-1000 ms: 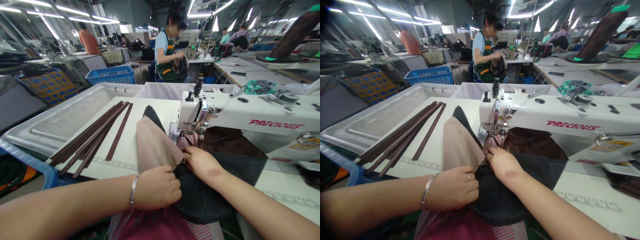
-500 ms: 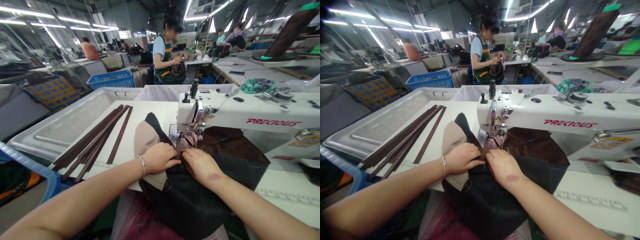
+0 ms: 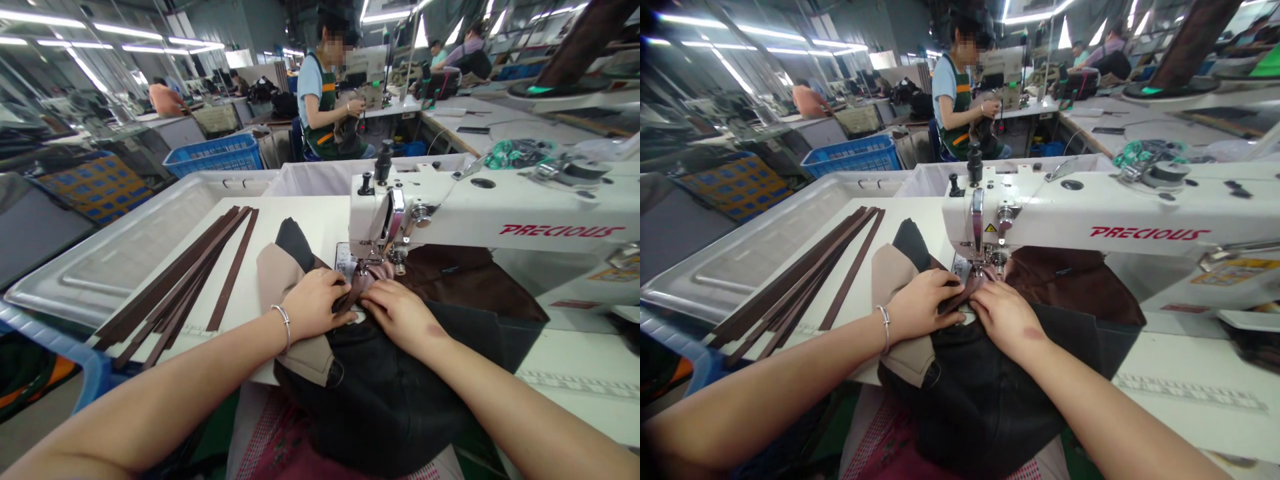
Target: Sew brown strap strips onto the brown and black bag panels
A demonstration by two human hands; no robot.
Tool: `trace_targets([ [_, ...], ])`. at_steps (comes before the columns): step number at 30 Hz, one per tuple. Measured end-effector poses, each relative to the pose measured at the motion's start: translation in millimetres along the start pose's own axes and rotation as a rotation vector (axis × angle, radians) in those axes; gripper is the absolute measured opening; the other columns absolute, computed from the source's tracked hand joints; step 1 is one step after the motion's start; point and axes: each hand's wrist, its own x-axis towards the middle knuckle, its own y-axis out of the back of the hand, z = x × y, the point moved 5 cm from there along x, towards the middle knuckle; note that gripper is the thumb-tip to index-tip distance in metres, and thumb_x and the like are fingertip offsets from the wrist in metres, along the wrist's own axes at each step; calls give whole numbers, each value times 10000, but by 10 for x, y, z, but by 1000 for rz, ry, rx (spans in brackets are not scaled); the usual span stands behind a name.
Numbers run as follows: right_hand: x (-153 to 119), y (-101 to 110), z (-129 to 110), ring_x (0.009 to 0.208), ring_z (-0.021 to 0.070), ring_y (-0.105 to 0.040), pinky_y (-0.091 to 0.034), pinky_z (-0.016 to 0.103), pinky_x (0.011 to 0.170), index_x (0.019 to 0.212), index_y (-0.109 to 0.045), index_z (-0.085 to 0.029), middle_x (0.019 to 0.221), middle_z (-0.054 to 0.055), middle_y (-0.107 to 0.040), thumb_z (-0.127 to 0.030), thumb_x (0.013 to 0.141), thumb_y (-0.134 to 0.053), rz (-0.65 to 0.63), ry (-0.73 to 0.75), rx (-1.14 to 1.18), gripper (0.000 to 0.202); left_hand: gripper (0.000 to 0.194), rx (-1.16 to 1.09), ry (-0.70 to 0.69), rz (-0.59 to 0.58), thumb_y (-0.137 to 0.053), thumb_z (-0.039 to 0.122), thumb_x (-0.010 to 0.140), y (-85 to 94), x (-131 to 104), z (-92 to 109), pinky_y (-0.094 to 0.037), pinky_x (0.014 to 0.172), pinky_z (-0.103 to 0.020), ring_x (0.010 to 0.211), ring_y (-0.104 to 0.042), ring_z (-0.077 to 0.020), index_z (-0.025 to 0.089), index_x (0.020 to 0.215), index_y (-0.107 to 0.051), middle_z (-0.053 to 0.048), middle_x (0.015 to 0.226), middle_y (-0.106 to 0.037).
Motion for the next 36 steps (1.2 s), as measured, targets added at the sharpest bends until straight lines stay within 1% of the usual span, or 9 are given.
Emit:
trace_targets([
  [2,16,14,50,904,187,-556,-447,346,859,938,-621,-209,931,34,-635,-200,927,-490,34,-20,49,132,232,-70,52,59,-541,327,877,11,37,-33,-458,904,-370,958,-586,-225,163,936,-694,-79,992,-647],
  [4,23,28,78,908,177,-564,-446,333,865,942,-616,-221,939,23,-642,-199,926,-494,58,-31,92,126,187,-130,60,72,-509,191,864,14,61,-41,-481,865,-311,916,-604,-188,164,912,-688,-55,928,-659],
  [7,25,45,93,921,177,-568,-441,330,868,944,-608,-231,945,15,-641,-199,911,-525,90,-53,136,95,315,-237,32,27,-480,68,807,-9,92,-32,-481,899,-273,957,-614,-158,193,1023,-672,-20,1007,-674],
  [10,21,58,109,894,181,-570,-447,331,832,919,-585,-220,928,20,-631,-215,898,-552,135,-99,162,39,451,-301,46,12,-453,-4,733,-38,136,-39,-464,942,-288,996,-604,-160,218,1058,-672,-6,1042,-678],
  [12,14,63,116,879,181,-571,-449,327,814,910,-575,-219,920,20,-629,-220,898,-554,156,-121,176,24,399,-311,65,36,-500,26,722,-45,168,-46,-469,926,-300,971,-601,-175,209,1026,-681,-12,995,-683],
  [16,2,73,118,880,183,-572,-445,327,816,914,-575,-224,925,16,-634,-221,901,-550,176,-140,188,28,206,-379,91,66,-581,160,786,-43,200,-60,-483,863,-292,911,-603,-175,202,958,-687,-7,912,-683],
  [21,9,98,133,892,193,-579,-446,339,829,930,-583,-225,936,24,-640,-250,910,-536,203,-150,184,57,229,-447,107,87,-526,127,815,-24,189,-86,-483,867,-290,939,-602,-163,203,962,-683,-3,969,-682],
  [28,2,106,155,895,194,-582,-444,343,844,950,-583,-232,941,18,-641,-272,913,-540,217,-152,177,70,202,-468,107,104,-612,171,784,-4,174,-83,-488,818,-278,860,-606,-153,199,968,-689,-1,899,-675],
  [36,6,114,133,860,185,-577,-447,327,803,944,-577,-229,913,8,-642,-241,904,-555,205,-148,168,48,168,-467,98,141,-621,176,791,5,184,-84,-482,809,-273,852,-603,-147,195,941,-694,2,885,-684],
])
